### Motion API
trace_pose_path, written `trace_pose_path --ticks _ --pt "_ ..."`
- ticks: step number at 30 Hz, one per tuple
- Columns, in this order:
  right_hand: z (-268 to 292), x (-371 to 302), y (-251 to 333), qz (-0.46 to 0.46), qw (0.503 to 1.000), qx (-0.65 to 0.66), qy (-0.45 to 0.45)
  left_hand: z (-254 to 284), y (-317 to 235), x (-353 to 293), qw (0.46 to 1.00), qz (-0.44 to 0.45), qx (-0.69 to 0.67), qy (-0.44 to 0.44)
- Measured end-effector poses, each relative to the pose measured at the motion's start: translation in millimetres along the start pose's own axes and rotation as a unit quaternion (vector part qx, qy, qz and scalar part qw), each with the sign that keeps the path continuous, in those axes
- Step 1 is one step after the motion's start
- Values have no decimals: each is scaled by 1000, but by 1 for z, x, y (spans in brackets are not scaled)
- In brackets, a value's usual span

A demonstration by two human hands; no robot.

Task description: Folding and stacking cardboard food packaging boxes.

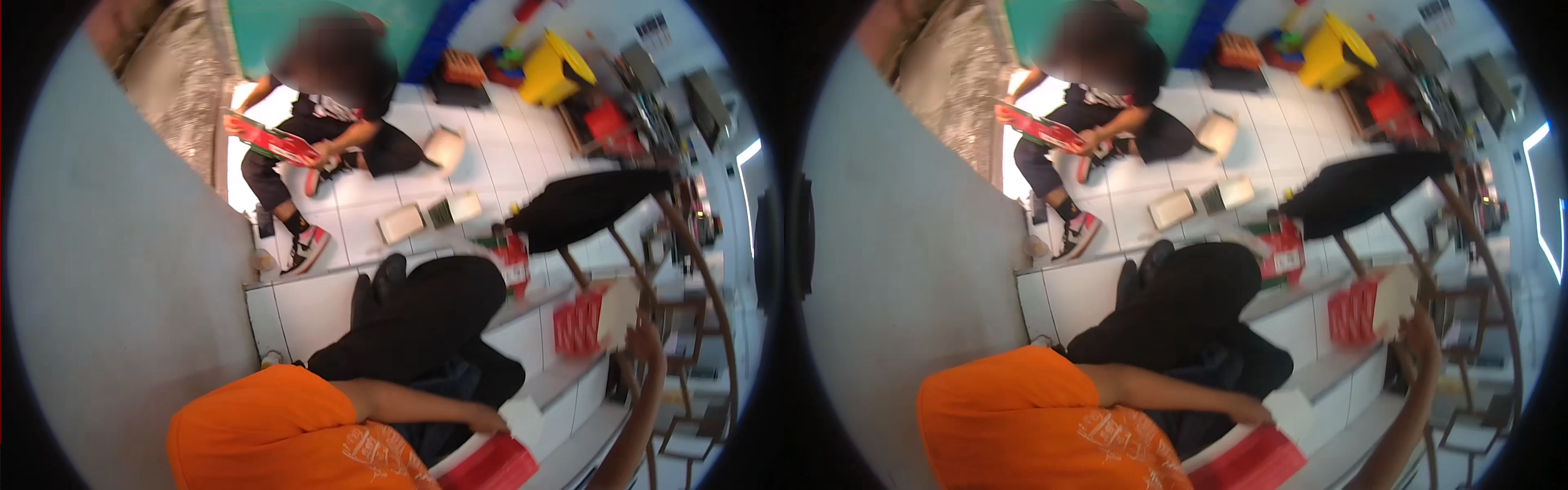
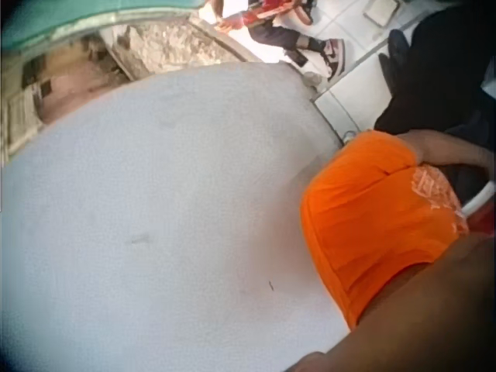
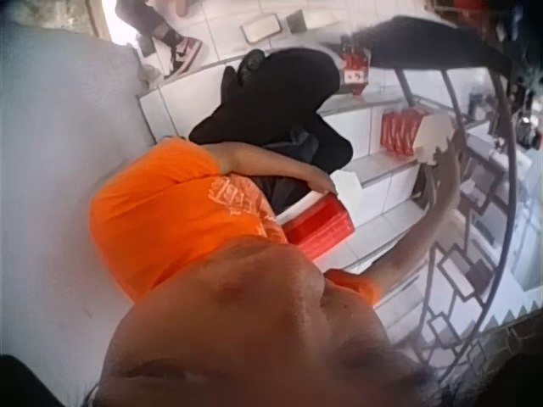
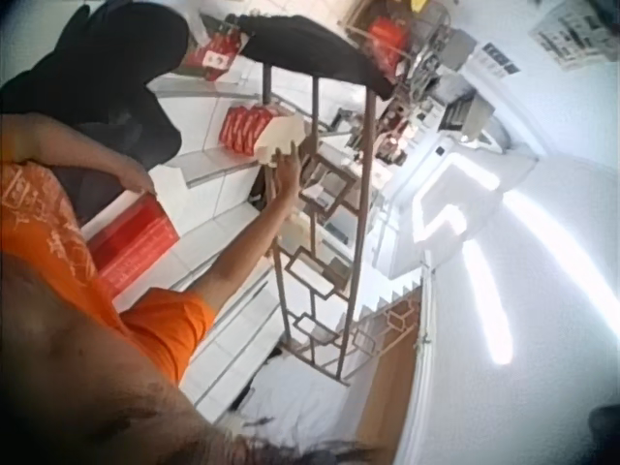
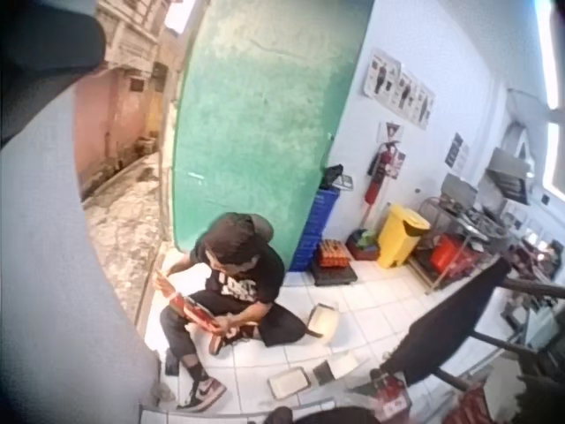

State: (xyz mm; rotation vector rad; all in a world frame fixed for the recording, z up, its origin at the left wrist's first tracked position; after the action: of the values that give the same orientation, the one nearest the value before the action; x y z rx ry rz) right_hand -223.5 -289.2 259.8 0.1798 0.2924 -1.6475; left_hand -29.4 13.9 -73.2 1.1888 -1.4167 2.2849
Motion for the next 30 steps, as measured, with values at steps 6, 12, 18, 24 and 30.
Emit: trace_pose_path --ticks 6,12,18,24,30 --pt "-36 -4 38 -19 997 -79 12 19 -37 8 976 195 46 89" --pt "-61 -8 9 -137 985 -98 33 15 -68 16 980 198 15 30" --pt "-54 -11 -69 -316 912 -248 -85 -1 -76 30 974 216 -32 66" --pt "-34 28 -91 -25 986 -145 -83 25 -71 23 970 222 -55 -80" --pt "-116 128 -165 -266 949 169 -5 -10 -47 32 988 152 15 -22"
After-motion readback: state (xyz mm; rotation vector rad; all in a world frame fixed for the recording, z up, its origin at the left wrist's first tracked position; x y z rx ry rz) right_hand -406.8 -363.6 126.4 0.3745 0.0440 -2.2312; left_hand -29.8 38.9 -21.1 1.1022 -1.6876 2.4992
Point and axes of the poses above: each hand's wrist, its own x-axis towards the middle knuckle, its own z-axis out of the back of the hand, y = z × x, the point moved 2 cm from there along x, towards the middle knuckle, and after that the axes turned 11 degrees about -z, right-handed, at the moved point
